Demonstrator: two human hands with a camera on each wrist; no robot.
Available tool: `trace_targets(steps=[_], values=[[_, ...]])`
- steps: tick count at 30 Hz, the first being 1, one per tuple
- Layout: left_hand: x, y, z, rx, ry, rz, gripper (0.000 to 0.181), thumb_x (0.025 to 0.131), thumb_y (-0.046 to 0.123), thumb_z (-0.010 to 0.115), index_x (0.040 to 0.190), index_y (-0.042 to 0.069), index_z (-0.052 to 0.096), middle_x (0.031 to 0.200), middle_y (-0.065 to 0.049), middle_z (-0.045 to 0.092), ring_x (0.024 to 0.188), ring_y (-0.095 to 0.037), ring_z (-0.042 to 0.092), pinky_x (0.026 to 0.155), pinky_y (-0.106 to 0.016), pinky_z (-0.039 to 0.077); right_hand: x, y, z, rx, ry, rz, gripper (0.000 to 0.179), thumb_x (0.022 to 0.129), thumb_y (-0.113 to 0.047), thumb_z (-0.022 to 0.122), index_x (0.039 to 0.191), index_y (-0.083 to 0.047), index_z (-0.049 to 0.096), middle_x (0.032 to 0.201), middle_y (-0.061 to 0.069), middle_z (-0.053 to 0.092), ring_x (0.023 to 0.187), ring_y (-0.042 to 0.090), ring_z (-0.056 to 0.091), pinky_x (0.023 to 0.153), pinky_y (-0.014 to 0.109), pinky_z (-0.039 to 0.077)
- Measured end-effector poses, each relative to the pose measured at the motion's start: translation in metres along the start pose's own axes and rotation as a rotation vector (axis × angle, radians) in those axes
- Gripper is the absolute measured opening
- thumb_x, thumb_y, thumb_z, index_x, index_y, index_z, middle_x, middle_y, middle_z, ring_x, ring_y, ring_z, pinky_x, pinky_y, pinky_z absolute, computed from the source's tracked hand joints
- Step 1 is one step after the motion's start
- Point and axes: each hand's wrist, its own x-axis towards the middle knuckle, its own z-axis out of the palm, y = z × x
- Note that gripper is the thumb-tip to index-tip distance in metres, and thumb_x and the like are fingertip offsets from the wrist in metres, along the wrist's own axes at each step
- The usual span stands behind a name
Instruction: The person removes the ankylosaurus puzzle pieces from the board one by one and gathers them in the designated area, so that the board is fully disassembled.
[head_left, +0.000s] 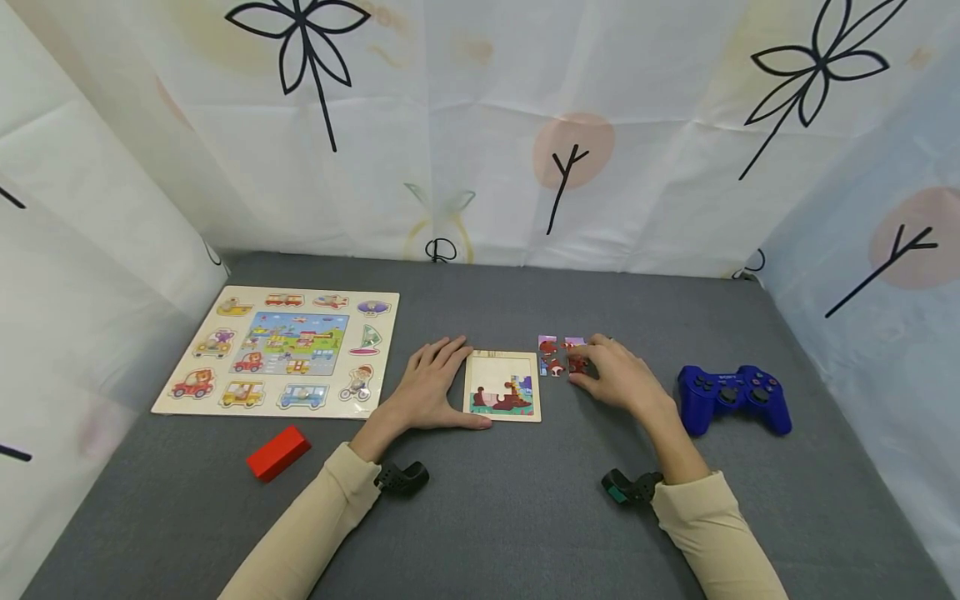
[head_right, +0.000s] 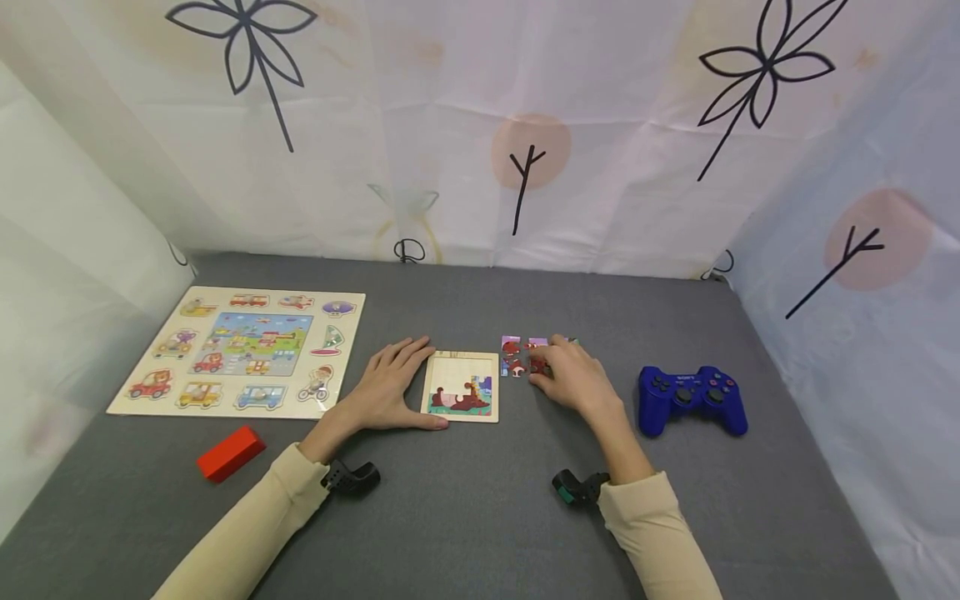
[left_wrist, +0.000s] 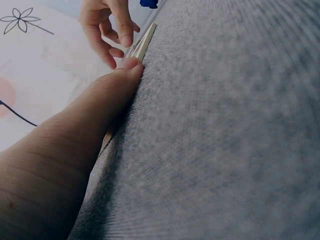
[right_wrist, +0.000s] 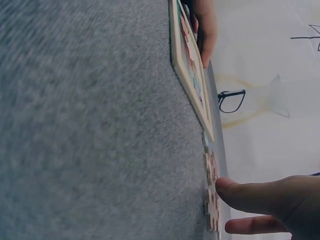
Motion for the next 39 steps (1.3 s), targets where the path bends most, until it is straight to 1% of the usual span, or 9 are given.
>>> trace_targets(steps=[2,6,10,18,21,23,27,33,39], values=[[0.000,0.000,0.000,-0.001,-0.001,-0.002,0.118,0.068,0.075,0.077,0.160,0.014,0.034,0.170,-0.009,0.026,0.157,-0.036,0.022,0.126,-0.061,0.019,0.001,-0.002,-0.001,-0.002,-0.001,-0.003,0.040,0.095,-0.024,0.074,0.131,-0.009,0.070,0.117,0.016,0.065,0.090,0.027,0.060,0.073,0.047,0.053],[0.000,0.000,-0.001,-0.003,-0.004,-0.005,0.119,0.068,0.075,0.077,0.160,0.014,0.034,0.170,-0.009,0.026,0.158,-0.036,0.021,0.126,-0.061,0.018,0.005,-0.009,-0.004,-0.006,-0.005,-0.020,0.041,0.095,-0.025,0.074,0.132,-0.009,0.070,0.114,0.016,0.065,0.086,0.024,0.058,0.068,0.041,0.050],[-0.001,0.000,-0.001,0.000,-0.002,-0.005,0.119,0.068,0.076,0.077,0.160,0.014,0.034,0.170,-0.009,0.026,0.158,-0.036,0.021,0.126,-0.061,0.018,0.008,-0.018,-0.006,-0.002,-0.004,-0.046,0.039,0.095,-0.024,0.074,0.131,-0.009,0.070,0.113,0.016,0.065,0.085,0.023,0.057,0.066,0.039,0.049],[-0.001,0.000,-0.001,-0.005,-0.003,-0.005,0.119,0.068,0.076,0.077,0.160,0.014,0.034,0.170,-0.009,0.026,0.158,-0.036,0.021,0.127,-0.061,0.018,0.014,-0.036,0.000,0.020,0.003,-0.116,0.037,0.093,-0.020,0.076,0.127,-0.007,0.072,0.110,0.014,0.067,0.083,0.021,0.057,0.072,0.038,0.050],[0.000,0.000,-0.001,-0.006,-0.004,-0.004,0.119,0.068,0.075,0.077,0.160,0.014,0.034,0.170,-0.009,0.026,0.158,-0.036,0.021,0.127,-0.061,0.018,0.015,-0.044,0.004,0.017,-0.020,-0.119,0.040,0.093,-0.023,0.076,0.129,-0.008,0.071,0.119,0.015,0.066,0.094,0.027,0.063,0.077,0.043,0.055],[0.000,0.000,-0.001,-0.005,-0.005,-0.003,0.119,0.068,0.075,0.077,0.160,0.014,0.034,0.170,-0.009,0.026,0.158,-0.036,0.021,0.126,-0.062,0.018,0.016,-0.048,0.006,0.019,-0.035,-0.123,0.041,0.093,-0.025,0.076,0.130,-0.009,0.070,0.122,0.015,0.066,0.096,0.028,0.064,0.075,0.044,0.056],[0.000,0.000,0.000,-0.001,-0.005,0.000,0.118,0.069,0.075,0.077,0.160,0.014,0.033,0.170,-0.010,0.026,0.158,-0.037,0.021,0.126,-0.062,0.018,0.017,-0.054,0.011,0.019,-0.057,-0.141,0.043,0.091,-0.028,0.078,0.130,-0.009,0.071,0.115,0.012,0.067,0.087,0.023,0.060,0.068,0.038,0.052],[0.000,0.000,0.000,0.002,-0.002,0.003,0.118,0.069,0.074,0.077,0.160,0.013,0.033,0.170,-0.010,0.027,0.157,-0.037,0.022,0.125,-0.063,0.019,0.018,-0.056,0.018,0.001,-0.080,-0.149,0.045,0.091,-0.030,0.079,0.128,-0.006,0.072,0.119,0.011,0.068,0.096,0.023,0.064,0.081,0.042,0.056],[0.000,0.001,-0.001,0.010,0.003,0.007,0.117,0.069,0.074,0.077,0.160,0.013,0.034,0.170,-0.010,0.027,0.157,-0.038,0.023,0.125,-0.063,0.020,0.019,-0.057,0.020,0.015,-0.095,-0.157,0.040,0.091,-0.027,0.079,0.125,-0.007,0.074,0.116,0.010,0.068,0.088,0.018,0.061,0.067,0.031,0.050]])
